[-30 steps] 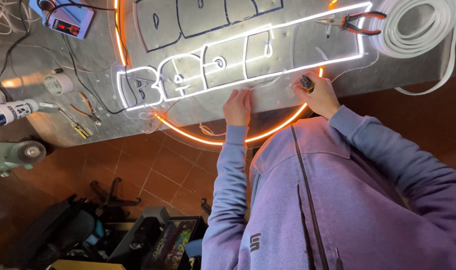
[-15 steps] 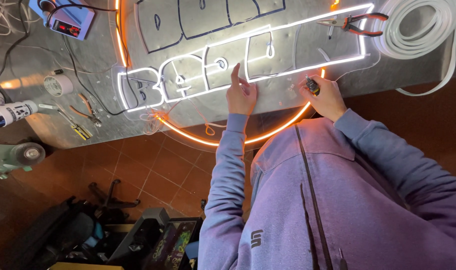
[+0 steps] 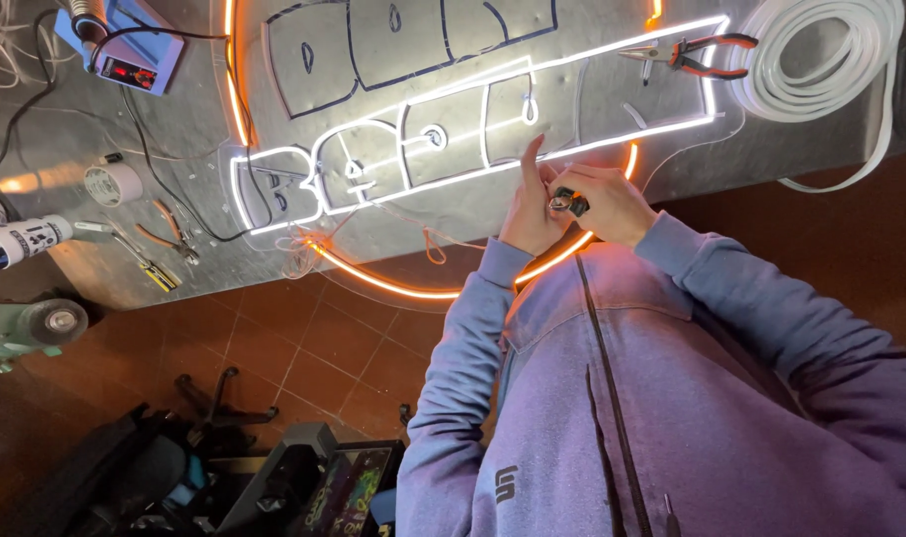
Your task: Cutting and assembling LED neon strips onto a layout to create a sign.
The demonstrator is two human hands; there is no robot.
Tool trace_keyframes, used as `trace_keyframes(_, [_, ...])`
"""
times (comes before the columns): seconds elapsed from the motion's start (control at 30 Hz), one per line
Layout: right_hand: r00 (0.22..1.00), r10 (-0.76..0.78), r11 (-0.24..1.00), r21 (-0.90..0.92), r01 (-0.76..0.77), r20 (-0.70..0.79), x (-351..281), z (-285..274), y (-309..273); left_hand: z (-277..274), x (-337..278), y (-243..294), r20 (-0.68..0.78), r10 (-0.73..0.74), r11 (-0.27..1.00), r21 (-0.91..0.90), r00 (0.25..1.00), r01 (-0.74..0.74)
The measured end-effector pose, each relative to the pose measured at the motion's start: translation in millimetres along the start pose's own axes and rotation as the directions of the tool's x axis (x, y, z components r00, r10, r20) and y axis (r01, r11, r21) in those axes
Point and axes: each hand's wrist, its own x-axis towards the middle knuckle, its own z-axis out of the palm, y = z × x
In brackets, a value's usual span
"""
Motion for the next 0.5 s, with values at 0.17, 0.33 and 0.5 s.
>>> trace_keyframes(0.17, [0.988, 0.010, 0.992, -0.120, -0.029, -0.155, 1, -18, 14, -10, 6, -1, 0.021, -0.020, 1.000, 0.005, 1.000, 0.020])
trace_keyframes(0.33, [0.951, 0.132, 0.989, -0.020, -0.143, -0.279, 4, -44, 39, -23, 28, -7, -0.067, 0.040, 0.934, 0.356, 0.997, -0.014])
trace_keyframes(0.5, [0.941, 0.248, 0.871, 0.479, -0.113, -0.228, 15, -72, 43, -33, 63, 33, -0.041, 0.189, 0.916, 0.367, 0.981, -0.161])
